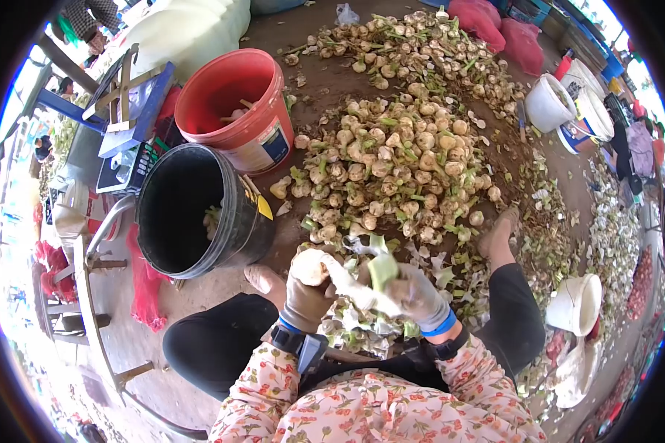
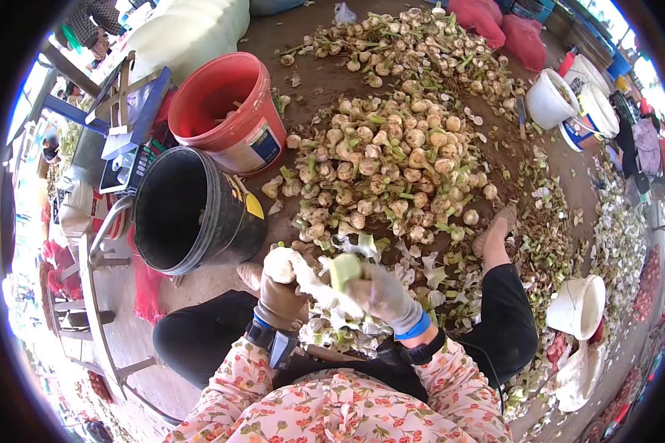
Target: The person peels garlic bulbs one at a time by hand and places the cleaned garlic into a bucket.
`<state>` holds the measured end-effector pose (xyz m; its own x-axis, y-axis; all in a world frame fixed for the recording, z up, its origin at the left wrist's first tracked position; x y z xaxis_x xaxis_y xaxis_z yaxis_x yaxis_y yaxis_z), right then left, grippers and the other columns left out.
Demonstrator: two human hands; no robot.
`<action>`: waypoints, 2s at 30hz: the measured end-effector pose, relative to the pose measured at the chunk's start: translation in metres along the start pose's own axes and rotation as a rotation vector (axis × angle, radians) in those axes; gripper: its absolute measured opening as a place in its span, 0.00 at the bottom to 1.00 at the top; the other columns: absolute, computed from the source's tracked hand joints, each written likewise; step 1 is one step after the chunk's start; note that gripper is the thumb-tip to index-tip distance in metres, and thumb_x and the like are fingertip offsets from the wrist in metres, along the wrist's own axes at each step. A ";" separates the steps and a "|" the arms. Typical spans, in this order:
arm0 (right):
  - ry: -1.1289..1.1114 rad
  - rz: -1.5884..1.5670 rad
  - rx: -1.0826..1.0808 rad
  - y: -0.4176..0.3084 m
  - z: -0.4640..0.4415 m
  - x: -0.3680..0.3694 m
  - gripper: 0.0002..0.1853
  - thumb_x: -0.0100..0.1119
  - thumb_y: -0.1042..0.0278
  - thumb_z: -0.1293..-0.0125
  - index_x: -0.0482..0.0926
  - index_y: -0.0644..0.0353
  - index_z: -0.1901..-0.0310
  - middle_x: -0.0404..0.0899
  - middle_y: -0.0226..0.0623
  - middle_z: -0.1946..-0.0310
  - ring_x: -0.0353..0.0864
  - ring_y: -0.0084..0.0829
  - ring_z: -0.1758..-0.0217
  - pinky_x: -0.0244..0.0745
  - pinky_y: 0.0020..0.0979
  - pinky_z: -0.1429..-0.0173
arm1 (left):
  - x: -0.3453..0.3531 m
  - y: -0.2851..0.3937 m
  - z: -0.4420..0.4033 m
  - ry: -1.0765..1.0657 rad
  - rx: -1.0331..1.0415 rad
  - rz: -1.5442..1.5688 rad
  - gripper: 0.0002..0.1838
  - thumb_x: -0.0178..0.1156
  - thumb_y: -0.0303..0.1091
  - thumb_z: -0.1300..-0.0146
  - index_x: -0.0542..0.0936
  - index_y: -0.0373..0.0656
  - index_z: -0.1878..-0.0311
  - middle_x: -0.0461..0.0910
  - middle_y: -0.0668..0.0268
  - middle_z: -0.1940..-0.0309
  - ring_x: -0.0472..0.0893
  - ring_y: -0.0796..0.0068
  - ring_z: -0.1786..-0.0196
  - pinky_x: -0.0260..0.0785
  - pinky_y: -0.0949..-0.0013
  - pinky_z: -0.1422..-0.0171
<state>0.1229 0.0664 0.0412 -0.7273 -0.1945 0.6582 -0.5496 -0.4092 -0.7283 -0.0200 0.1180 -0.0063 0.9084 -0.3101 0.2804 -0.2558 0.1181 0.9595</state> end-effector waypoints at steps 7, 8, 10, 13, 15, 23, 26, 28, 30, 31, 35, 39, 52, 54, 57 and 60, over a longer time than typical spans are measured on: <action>0.114 -0.125 -0.305 -0.041 0.017 0.016 0.30 0.65 0.53 0.46 0.73 0.78 0.57 0.80 0.51 0.64 0.84 0.40 0.64 0.82 0.32 0.63 | -0.003 -0.065 0.002 0.063 -0.451 1.180 0.26 0.46 0.57 0.32 0.75 0.45 0.47 0.78 0.67 0.65 0.78 0.65 0.56 0.73 0.58 0.54; 0.163 -0.095 -0.321 -0.052 0.015 0.019 0.32 0.65 0.49 0.46 0.73 0.78 0.58 0.80 0.49 0.66 0.83 0.38 0.67 0.81 0.31 0.66 | -0.012 -0.081 0.005 0.034 -0.430 1.029 0.29 0.43 0.61 0.33 0.74 0.45 0.46 0.79 0.65 0.61 0.78 0.63 0.54 0.72 0.58 0.55; 0.068 -0.079 -0.129 -0.032 0.009 0.012 0.33 0.65 0.47 0.46 0.73 0.76 0.56 0.80 0.46 0.66 0.82 0.35 0.68 0.79 0.30 0.66 | 0.032 -0.057 0.010 0.004 -0.539 0.925 0.31 0.41 0.63 0.34 0.73 0.45 0.45 0.79 0.62 0.57 0.78 0.63 0.53 0.72 0.60 0.51; 0.164 0.074 -0.168 -0.019 0.008 -0.001 0.32 0.63 0.48 0.43 0.72 0.73 0.52 0.80 0.43 0.63 0.82 0.32 0.64 0.78 0.28 0.59 | 0.068 -0.066 0.020 -0.167 -0.580 0.800 0.29 0.42 0.56 0.30 0.69 0.40 0.42 0.71 0.57 0.42 0.73 0.64 0.42 0.67 0.61 0.40; 0.163 0.028 -0.155 -0.010 0.008 -0.010 0.30 0.62 0.49 0.42 0.72 0.73 0.52 0.80 0.43 0.63 0.82 0.31 0.63 0.78 0.28 0.57 | 0.065 -0.086 0.023 -0.282 -0.636 0.650 0.39 0.43 0.64 0.35 0.60 0.41 0.34 0.66 0.60 0.37 0.69 0.66 0.38 0.63 0.60 0.35; 0.288 -0.021 -0.292 -0.016 0.018 -0.055 0.22 0.56 0.62 0.37 0.69 0.73 0.49 0.79 0.46 0.59 0.82 0.34 0.58 0.78 0.28 0.53 | 0.056 -0.051 0.041 -0.563 -0.753 0.204 0.27 0.50 0.53 0.33 0.70 0.42 0.41 0.77 0.68 0.56 0.77 0.80 0.59 0.70 0.77 0.60; 0.161 -0.296 -0.332 -0.030 0.014 -0.032 0.21 0.50 0.66 0.34 0.66 0.71 0.44 0.77 0.49 0.55 0.81 0.35 0.56 0.79 0.28 0.51 | 0.055 -0.040 0.040 -0.511 -0.724 -0.053 0.19 0.53 0.44 0.33 0.75 0.38 0.48 0.78 0.71 0.65 0.76 0.83 0.65 0.68 0.79 0.60; 0.271 -0.405 -0.413 -0.034 0.017 -0.038 0.22 0.49 0.64 0.33 0.65 0.69 0.42 0.77 0.51 0.55 0.81 0.36 0.57 0.80 0.29 0.52 | 0.052 -0.039 0.035 -0.425 -0.673 -0.239 0.15 0.53 0.39 0.32 0.78 0.37 0.53 0.77 0.72 0.68 0.74 0.85 0.65 0.67 0.79 0.61; 0.181 -0.568 -0.536 -0.064 0.019 -0.051 0.23 0.45 0.58 0.30 0.65 0.62 0.39 0.76 0.53 0.53 0.81 0.38 0.56 0.80 0.34 0.51 | 0.051 -0.038 0.032 -0.360 -0.508 -0.212 0.12 0.57 0.37 0.35 0.78 0.38 0.54 0.76 0.72 0.70 0.72 0.85 0.66 0.66 0.77 0.62; 0.135 -0.549 -0.606 -0.086 0.022 -0.054 0.22 0.43 0.58 0.29 0.64 0.59 0.38 0.75 0.52 0.51 0.80 0.39 0.55 0.79 0.38 0.48 | 0.049 -0.036 0.031 -0.325 -0.415 -0.238 0.12 0.57 0.37 0.35 0.78 0.38 0.55 0.76 0.72 0.70 0.72 0.85 0.66 0.66 0.77 0.62; 0.159 -0.447 -0.644 -0.096 0.044 -0.081 0.24 0.45 0.58 0.29 0.64 0.64 0.38 0.77 0.46 0.49 0.79 0.38 0.48 0.76 0.43 0.45 | 0.029 -0.043 0.034 -0.165 -0.388 -0.213 0.11 0.59 0.36 0.37 0.78 0.37 0.58 0.76 0.73 0.72 0.71 0.86 0.67 0.66 0.77 0.63; 0.160 1.379 0.176 -0.035 0.024 -0.065 0.28 0.59 0.56 0.39 0.67 0.58 0.39 0.76 0.46 0.48 0.77 0.36 0.46 0.73 0.33 0.47 | 0.022 -0.033 0.030 -0.117 -0.514 -0.218 0.12 0.58 0.37 0.36 0.77 0.37 0.57 0.75 0.74 0.70 0.70 0.87 0.69 0.65 0.81 0.64; 0.551 0.199 -0.334 -0.030 0.007 -0.073 0.03 0.55 0.74 0.35 0.72 0.61 0.63 0.79 0.36 0.67 0.79 0.27 0.69 0.74 0.21 0.65 | 0.040 0.035 0.017 -0.152 0.235 -0.856 0.12 0.65 0.30 0.47 0.77 0.41 0.59 0.77 0.58 0.71 0.78 0.58 0.69 0.69 0.64 0.65; 0.612 -0.023 -0.400 -0.025 0.006 -0.095 0.05 0.54 0.72 0.34 0.70 0.63 0.60 0.79 0.38 0.68 0.79 0.27 0.70 0.74 0.23 0.66 | 0.036 0.036 0.019 -0.117 0.348 -0.884 0.13 0.66 0.27 0.49 0.76 0.43 0.60 0.76 0.59 0.72 0.77 0.58 0.70 0.69 0.62 0.66; 0.612 0.228 -0.136 -0.017 0.011 -0.105 0.10 0.55 0.75 0.39 0.70 0.64 0.56 0.78 0.37 0.68 0.78 0.27 0.68 0.75 0.24 0.65 | 0.022 0.032 0.020 -0.038 0.325 -0.892 0.13 0.66 0.26 0.50 0.75 0.43 0.61 0.76 0.60 0.72 0.77 0.58 0.70 0.69 0.62 0.67; 0.384 0.417 -0.073 -0.010 0.004 -0.063 0.17 0.61 0.70 0.41 0.71 0.62 0.51 0.78 0.35 0.66 0.75 0.21 0.69 0.71 0.19 0.70 | 0.020 0.036 0.014 -0.026 0.356 -0.978 0.13 0.66 0.27 0.51 0.75 0.45 0.61 0.76 0.62 0.71 0.77 0.58 0.69 0.69 0.61 0.66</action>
<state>0.1762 0.0798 0.0077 -0.9785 0.0176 0.2054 -0.2011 -0.3016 -0.9320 -0.0160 0.1024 0.0342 0.7653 -0.1417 -0.6279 0.5018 -0.4797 0.7198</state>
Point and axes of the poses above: each hand's wrist, its own z-axis away from the middle knuckle, its own x-axis out of the palm, y = z × x, the point moved 8 cm from there along -z, towards the middle knuckle
